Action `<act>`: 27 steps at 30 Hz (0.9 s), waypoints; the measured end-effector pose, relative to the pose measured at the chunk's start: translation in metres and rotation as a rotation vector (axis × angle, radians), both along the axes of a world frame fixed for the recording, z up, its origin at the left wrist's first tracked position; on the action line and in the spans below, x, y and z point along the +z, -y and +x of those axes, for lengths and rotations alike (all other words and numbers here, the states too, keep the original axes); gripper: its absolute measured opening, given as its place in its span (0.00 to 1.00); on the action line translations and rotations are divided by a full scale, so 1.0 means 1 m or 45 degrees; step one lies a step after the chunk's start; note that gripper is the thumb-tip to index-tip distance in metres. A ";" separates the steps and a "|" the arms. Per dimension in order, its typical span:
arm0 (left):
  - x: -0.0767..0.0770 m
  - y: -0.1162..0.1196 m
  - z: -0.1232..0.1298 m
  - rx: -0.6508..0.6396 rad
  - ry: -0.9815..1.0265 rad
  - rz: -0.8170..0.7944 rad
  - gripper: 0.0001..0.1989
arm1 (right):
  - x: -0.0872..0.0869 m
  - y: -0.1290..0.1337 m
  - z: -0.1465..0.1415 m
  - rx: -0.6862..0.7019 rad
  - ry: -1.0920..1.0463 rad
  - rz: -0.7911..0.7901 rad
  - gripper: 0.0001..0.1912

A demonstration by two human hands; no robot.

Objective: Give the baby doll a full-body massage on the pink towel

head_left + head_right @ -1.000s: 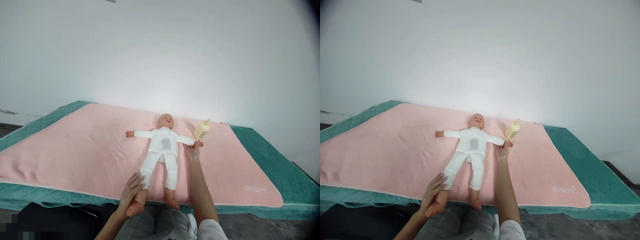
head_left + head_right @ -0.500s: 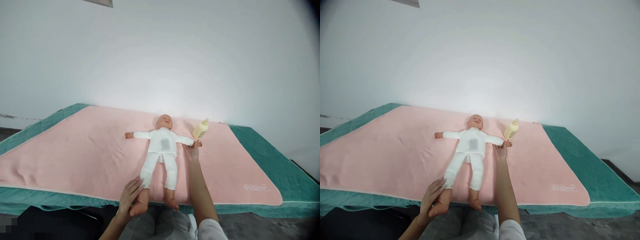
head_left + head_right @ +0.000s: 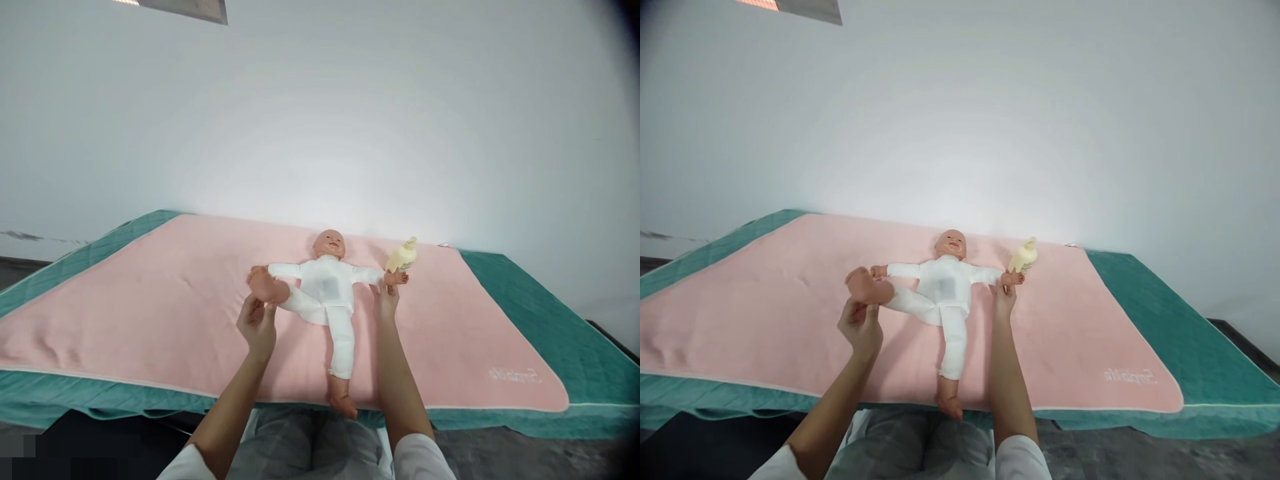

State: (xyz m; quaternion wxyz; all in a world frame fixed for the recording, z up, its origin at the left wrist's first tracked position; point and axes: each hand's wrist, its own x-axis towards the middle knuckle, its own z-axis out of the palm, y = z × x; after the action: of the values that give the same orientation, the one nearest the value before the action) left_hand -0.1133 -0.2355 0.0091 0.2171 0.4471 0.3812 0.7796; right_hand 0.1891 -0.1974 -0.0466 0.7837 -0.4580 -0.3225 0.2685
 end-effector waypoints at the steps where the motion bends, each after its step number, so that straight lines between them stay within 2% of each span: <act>1: 0.007 -0.008 0.005 -0.036 -0.013 -0.020 0.17 | 0.004 0.000 -0.003 -0.017 0.005 0.004 0.37; 4: 0.022 -0.025 0.022 -0.213 -0.071 -0.102 0.18 | 0.014 0.002 -0.013 -0.070 0.073 0.038 0.37; 6: 0.025 -0.034 0.032 -0.316 -0.136 -0.140 0.19 | 0.018 0.007 -0.021 -0.084 0.201 0.043 0.34; 10: 0.015 -0.047 0.049 -0.398 -0.355 -0.151 0.25 | 0.026 0.018 -0.036 0.030 0.550 0.042 0.23; 14: 0.000 -0.057 0.058 -0.452 -0.621 -0.053 0.26 | 0.032 0.023 -0.045 0.226 0.704 0.059 0.16; 19: -0.009 -0.068 0.063 -0.566 -0.757 -0.065 0.22 | 0.031 0.020 -0.045 0.331 0.842 0.059 0.17; 27: -0.003 -0.073 0.067 -0.565 -0.888 -0.273 0.21 | 0.023 0.017 -0.039 0.347 1.164 0.158 0.17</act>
State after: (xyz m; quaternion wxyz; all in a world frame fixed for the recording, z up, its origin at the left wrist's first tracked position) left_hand -0.0463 -0.1630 0.0056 0.2829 0.7300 0.4052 0.4722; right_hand 0.1498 -0.2149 -0.0237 0.5452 -0.4351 -0.7064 0.1201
